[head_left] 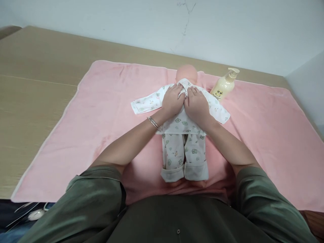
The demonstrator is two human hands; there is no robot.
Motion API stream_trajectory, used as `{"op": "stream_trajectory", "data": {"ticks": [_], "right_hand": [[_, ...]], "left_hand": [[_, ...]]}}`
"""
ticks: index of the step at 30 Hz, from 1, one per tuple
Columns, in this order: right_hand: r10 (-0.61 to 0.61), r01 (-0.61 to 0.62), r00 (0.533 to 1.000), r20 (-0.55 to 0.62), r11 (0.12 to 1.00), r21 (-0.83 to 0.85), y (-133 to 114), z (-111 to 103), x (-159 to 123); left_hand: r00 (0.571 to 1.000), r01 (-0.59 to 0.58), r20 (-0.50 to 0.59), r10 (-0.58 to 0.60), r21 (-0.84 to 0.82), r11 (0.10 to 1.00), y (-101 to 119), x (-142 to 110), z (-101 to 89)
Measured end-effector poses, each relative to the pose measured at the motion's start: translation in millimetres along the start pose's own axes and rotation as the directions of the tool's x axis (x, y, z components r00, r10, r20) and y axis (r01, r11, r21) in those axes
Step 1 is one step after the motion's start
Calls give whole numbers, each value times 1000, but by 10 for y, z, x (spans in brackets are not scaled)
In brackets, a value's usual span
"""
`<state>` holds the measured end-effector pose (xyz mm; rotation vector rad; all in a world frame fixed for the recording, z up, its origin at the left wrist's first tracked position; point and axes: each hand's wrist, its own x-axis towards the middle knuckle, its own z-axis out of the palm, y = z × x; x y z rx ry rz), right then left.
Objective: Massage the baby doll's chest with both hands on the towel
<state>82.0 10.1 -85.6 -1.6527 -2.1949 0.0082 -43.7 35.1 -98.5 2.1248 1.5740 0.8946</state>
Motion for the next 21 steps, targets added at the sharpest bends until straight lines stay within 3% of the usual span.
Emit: {"op": "stream_trajectory", "data": {"ticks": [8, 14, 17, 21], "right_hand": [[37, -44, 995, 98, 997, 66, 123, -5, 128], [63, -90, 980, 187, 986, 140, 176, -59, 198], [84, -107, 974, 210, 989, 100, 96, -91, 129], [7, -16, 988, 157, 998, 56, -48, -110, -49]], "left_hand": [[997, -46, -61, 47, 16, 999, -35, -38, 102], [989, -65, -124, 86, 160, 985, 75, -151, 82], [991, -22, -128, 42, 151, 988, 78, -131, 23], [995, 90, -54, -85, 86, 992, -18, -12, -44]]}}
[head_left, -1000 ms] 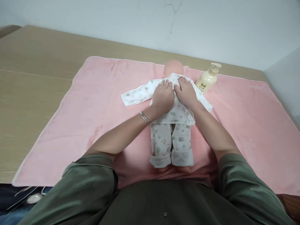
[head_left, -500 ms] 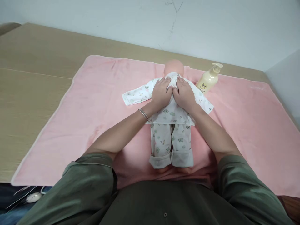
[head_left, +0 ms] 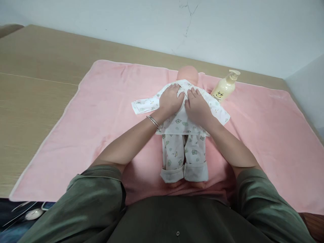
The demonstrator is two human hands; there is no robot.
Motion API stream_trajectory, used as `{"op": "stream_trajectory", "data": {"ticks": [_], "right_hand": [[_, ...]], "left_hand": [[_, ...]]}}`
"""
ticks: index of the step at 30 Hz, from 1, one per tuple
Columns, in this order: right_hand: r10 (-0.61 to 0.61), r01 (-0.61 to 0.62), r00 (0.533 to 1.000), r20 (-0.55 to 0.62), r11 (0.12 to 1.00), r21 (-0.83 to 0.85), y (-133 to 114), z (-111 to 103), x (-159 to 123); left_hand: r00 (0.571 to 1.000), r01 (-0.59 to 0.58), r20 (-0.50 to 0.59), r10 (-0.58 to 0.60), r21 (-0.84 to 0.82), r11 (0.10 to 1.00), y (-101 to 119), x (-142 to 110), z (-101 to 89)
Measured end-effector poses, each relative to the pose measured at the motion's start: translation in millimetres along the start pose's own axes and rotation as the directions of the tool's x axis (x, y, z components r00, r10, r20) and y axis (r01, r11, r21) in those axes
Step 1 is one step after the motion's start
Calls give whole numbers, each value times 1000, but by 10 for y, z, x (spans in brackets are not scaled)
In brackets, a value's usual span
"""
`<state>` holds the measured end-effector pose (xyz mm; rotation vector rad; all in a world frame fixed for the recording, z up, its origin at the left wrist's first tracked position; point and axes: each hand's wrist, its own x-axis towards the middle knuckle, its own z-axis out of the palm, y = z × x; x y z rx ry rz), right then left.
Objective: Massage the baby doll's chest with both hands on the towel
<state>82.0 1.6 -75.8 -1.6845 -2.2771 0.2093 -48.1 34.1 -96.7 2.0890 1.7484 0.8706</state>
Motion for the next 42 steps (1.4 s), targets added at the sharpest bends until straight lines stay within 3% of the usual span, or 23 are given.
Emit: {"op": "stream_trajectory", "data": {"ticks": [4, 10, 19, 25, 34, 42], "right_hand": [[-65, 65, 998, -23, 998, 27, 59, 20, 16], [42, -38, 995, -85, 998, 49, 274, 55, 239], [-16, 8, 997, -70, 993, -117, 18, -45, -9], [46, -45, 995, -94, 999, 13, 262, 67, 215], [41, -54, 994, -105, 991, -122, -20, -73, -48], [33, -35, 994, -106, 999, -21, 194, 86, 165]], "left_hand": [[1000, -24, 1, 24, 57, 998, 15, -24, 22], [987, -155, -13, 159, 148, 977, 211, -248, -7], [1000, 7, 15, -10, 204, 979, 68, -44, -70], [996, -78, -28, 84, 184, 980, 213, -237, -48], [998, -7, -59, 14, 121, 993, -22, -57, 96], [992, -63, -101, 71, 74, 995, 55, -139, 119]]}}
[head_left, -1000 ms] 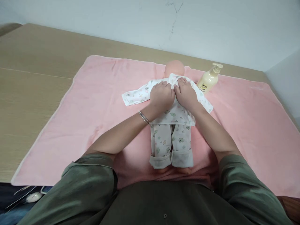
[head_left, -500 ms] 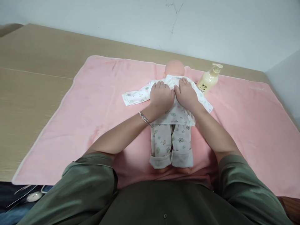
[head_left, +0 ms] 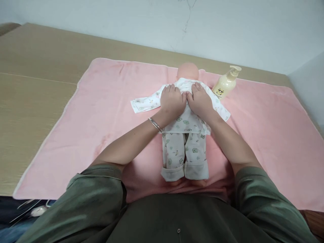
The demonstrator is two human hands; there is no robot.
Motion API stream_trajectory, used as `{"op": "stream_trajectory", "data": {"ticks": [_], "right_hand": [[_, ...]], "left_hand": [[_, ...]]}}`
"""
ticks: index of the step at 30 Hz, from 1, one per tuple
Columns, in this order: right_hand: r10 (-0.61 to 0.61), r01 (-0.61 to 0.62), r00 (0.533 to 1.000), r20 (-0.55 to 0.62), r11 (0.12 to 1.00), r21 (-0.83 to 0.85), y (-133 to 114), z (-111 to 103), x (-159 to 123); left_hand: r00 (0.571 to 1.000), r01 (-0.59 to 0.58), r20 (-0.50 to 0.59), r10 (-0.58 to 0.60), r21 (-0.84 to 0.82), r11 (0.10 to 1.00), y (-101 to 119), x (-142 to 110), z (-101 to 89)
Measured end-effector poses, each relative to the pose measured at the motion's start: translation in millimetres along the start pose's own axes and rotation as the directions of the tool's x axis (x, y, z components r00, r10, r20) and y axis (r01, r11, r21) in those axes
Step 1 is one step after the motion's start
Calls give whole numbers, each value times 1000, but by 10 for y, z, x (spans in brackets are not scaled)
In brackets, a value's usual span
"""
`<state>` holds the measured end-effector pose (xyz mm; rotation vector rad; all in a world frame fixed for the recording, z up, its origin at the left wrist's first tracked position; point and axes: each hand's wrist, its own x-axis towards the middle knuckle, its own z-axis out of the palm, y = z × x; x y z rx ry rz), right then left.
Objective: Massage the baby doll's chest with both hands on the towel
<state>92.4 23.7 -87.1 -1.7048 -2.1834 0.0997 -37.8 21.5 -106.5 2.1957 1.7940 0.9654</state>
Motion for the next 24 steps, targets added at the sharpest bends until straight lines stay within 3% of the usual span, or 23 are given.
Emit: {"op": "stream_trajectory", "data": {"ticks": [6, 12, 18, 24], "right_hand": [[-22, 21, 1000, 18, 999, 29, 73, 28, 29], [-65, 55, 985, 157, 996, 67, 133, -89, 106], [-36, 37, 999, 16, 999, -23, -137, -57, -119], [-51, 56, 994, 97, 997, -46, -164, -148, -124]], "left_hand": [[999, -43, -8, 43, -10, 999, -12, -7, 0], [995, -80, 51, 85, -81, 993, 0, -6, -12], [991, 39, 133, -32, -50, 998, -151, 142, 34], [997, -12, 79, 12, 5, 1000, -53, 57, 4]]}}
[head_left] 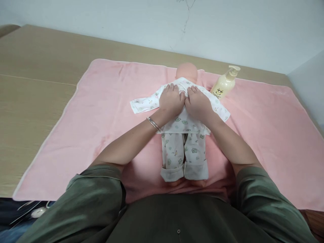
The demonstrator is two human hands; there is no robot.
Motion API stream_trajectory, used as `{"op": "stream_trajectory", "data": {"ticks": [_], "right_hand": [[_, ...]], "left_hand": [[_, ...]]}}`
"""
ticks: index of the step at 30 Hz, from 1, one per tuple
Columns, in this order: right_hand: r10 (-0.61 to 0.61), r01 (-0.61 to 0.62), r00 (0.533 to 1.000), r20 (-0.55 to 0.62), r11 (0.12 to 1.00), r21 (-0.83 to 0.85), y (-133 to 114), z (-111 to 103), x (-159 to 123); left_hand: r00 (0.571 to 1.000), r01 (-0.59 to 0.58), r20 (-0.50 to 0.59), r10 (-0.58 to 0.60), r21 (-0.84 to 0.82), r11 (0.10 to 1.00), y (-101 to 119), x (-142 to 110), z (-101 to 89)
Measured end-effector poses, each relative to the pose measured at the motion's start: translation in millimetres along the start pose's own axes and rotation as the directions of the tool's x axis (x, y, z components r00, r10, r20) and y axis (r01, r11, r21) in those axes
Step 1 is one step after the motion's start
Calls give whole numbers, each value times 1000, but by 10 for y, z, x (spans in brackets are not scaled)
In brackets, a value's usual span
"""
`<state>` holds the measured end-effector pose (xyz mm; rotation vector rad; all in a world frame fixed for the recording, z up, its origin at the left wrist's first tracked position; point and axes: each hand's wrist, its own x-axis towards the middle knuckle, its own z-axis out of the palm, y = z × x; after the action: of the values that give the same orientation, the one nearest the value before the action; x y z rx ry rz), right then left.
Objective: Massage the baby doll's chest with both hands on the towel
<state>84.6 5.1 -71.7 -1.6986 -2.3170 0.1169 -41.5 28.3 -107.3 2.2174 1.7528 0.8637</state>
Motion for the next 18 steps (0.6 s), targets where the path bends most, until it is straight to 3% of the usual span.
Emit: {"op": "stream_trajectory", "data": {"ticks": [6, 14, 18], "right_hand": [[-17, 14, 997, 77, 999, 43, 217, -44, 213], [-7, 5, 999, -40, 999, -50, -77, 6, -64], [-6, 4, 999, -46, 1000, -29, -54, -5, -43]], "left_hand": [[997, -79, -15, 79, 54, 995, 184, -158, -42], [996, 31, 90, -25, -66, 997, -90, 150, -40], [1000, 18, 19, -16, -98, 995, -189, 156, 76]]}}
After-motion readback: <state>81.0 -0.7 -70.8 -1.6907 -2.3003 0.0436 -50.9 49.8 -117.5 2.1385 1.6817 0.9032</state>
